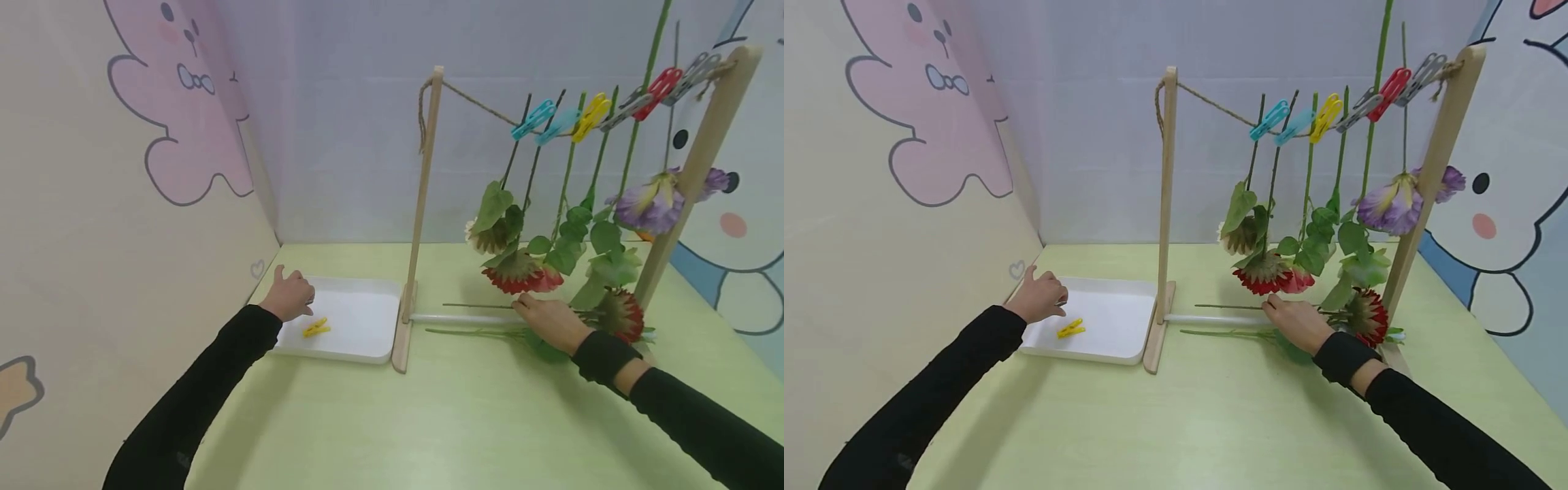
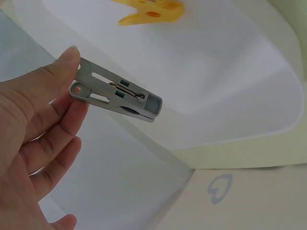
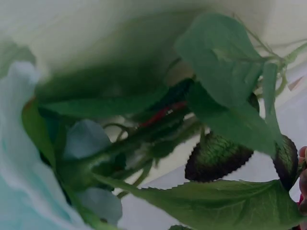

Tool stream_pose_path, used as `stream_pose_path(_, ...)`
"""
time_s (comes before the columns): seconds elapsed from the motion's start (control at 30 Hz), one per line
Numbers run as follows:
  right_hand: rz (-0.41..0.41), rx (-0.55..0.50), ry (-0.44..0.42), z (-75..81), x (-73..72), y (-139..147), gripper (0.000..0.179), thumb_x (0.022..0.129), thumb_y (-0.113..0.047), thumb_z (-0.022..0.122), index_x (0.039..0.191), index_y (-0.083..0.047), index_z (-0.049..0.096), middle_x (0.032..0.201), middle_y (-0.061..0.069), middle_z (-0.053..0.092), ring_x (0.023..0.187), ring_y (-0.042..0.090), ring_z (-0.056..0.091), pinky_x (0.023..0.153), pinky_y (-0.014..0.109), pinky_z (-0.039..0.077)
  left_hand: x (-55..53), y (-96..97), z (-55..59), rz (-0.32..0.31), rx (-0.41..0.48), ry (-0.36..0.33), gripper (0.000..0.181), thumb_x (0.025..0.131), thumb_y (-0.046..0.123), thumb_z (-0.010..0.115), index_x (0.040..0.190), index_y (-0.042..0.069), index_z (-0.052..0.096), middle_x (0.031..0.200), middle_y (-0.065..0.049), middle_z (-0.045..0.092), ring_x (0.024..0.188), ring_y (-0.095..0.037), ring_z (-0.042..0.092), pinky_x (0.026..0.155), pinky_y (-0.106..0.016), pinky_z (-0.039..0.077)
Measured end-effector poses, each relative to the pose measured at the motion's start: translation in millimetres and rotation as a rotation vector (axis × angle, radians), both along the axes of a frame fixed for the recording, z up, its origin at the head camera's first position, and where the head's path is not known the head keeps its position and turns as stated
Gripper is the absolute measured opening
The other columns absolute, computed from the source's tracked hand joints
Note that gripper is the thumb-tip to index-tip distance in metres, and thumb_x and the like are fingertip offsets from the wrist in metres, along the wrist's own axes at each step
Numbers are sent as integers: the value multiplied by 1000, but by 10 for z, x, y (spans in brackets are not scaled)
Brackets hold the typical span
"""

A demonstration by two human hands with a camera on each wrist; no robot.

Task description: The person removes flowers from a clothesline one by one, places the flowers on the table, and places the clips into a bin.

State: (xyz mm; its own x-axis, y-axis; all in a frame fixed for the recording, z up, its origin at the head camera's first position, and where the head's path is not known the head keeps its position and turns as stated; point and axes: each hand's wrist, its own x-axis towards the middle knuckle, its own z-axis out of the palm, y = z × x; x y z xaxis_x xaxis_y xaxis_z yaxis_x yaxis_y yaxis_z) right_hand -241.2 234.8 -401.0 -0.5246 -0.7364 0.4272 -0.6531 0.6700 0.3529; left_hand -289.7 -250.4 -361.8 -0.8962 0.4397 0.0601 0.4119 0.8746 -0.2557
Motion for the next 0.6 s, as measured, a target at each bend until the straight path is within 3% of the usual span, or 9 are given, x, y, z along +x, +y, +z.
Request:
stream_pose_path(0.13,-28,58,22,-68,-8,-14,29,69,11,70,92,-2,59,85,9,56,47,11,37,39,26,33,-86,-125,-186,58,-2,-17,20,69,33,78,69,17,65,67,4,60,92,-26,53,98,-68,21)
stream_pose_path(0.27,-9,78,182,-172,-62,-32,26,64,11,66,83,-5,59,84,8,58,64,21,56,53,34,47,-155,-182,-345,100,13,-34,22,69,33,78,68,16,63,67,4,61,90,-27,53,98,-70,18)
stream_pose_path(0.33,-2,66,222,-214,-80,-34,24,63,10,65,81,-6,60,84,9,60,74,24,59,60,38,49,-182,-187,-400,118,15,-51,22,71,33,77,69,16,63,68,3,61,88,-27,53,98,-70,17)
stream_pose_path(0.4,-4,58,184,-228,-75,-36,27,62,9,69,82,-6,60,84,8,61,68,22,58,55,36,47,-190,-180,-425,137,16,-70,21,73,32,76,71,15,63,69,2,61,88,-27,53,99,-70,16)
stream_pose_path(0.53,-24,70,-3,-211,-40,-52,26,67,9,71,88,-4,60,84,8,58,55,15,49,42,28,38,-194,-164,-447,179,12,-96,20,76,31,73,76,12,66,72,-1,62,86,-28,53,100,-70,15)
stream_pose_path(0.6,-39,77,-69,-201,-29,-58,24,70,8,70,90,-3,62,84,9,58,59,16,53,44,27,41,-207,-161,-469,193,-10,-85,21,77,33,72,80,12,67,74,-2,63,87,-28,54,100,-69,16)
